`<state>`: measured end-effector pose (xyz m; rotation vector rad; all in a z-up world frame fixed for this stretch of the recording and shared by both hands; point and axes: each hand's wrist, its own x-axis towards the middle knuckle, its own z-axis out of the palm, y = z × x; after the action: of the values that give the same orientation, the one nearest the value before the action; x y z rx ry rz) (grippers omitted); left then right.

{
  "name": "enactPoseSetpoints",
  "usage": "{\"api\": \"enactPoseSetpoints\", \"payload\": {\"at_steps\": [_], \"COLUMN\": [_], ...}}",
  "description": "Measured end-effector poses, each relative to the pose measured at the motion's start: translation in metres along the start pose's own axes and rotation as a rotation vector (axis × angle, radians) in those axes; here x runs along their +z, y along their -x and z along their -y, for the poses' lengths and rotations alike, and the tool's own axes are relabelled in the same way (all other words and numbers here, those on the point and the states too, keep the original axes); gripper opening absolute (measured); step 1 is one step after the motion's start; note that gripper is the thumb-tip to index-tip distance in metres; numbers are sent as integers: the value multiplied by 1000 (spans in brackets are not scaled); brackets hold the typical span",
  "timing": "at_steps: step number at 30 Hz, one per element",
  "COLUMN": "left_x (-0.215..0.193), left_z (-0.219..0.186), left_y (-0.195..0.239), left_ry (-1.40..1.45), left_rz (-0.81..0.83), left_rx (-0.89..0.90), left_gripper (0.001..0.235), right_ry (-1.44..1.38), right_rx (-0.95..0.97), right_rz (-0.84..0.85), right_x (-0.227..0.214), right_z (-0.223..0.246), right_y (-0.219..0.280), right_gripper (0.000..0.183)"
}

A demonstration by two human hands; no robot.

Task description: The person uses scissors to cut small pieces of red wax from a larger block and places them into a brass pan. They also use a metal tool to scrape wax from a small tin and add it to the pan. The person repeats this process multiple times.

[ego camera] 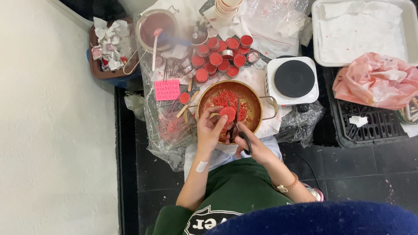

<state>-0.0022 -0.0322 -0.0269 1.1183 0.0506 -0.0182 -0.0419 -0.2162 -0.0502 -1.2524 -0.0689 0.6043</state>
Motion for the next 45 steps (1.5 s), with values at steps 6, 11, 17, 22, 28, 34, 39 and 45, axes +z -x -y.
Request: {"api": "enactPoseSetpoints", "payload": {"at_steps": [6, 11, 17, 22, 28, 34, 39, 45], "left_x": [-12, 1, 0, -3, -9, -6, -2, -2], "left_z": [17, 5, 11, 14, 27, 27, 24, 15], "left_y": [-3, -2, -4, -4, -9, -9, -12, -14], "left_ry": [33, 43, 0, -30, 54, 45, -2, -59], "left_rz": [-4, 21, 48, 46, 43, 11, -20, 11], "left_rx": [31, -40, 75, 109, 5, 53, 65, 84], "left_gripper": [28, 27, 26, 25, 19, 22, 24, 29], "right_ry": [122, 158, 170, 206, 344, 450, 428, 413], "right_rx": [-66, -154, -70, -147, -137, -72, -43, -26], "right_rz": [97, 131, 125, 134, 84, -97, -134, -123], "right_x": [-4, 7, 14, 14, 23, 32, 32, 26], "right_z": [14, 38, 47, 42, 44, 44, 43, 37], "right_y": [6, 10, 14, 16, 18, 19, 20, 18], "right_gripper": [72, 76, 59, 53, 29, 16, 16, 17]}}
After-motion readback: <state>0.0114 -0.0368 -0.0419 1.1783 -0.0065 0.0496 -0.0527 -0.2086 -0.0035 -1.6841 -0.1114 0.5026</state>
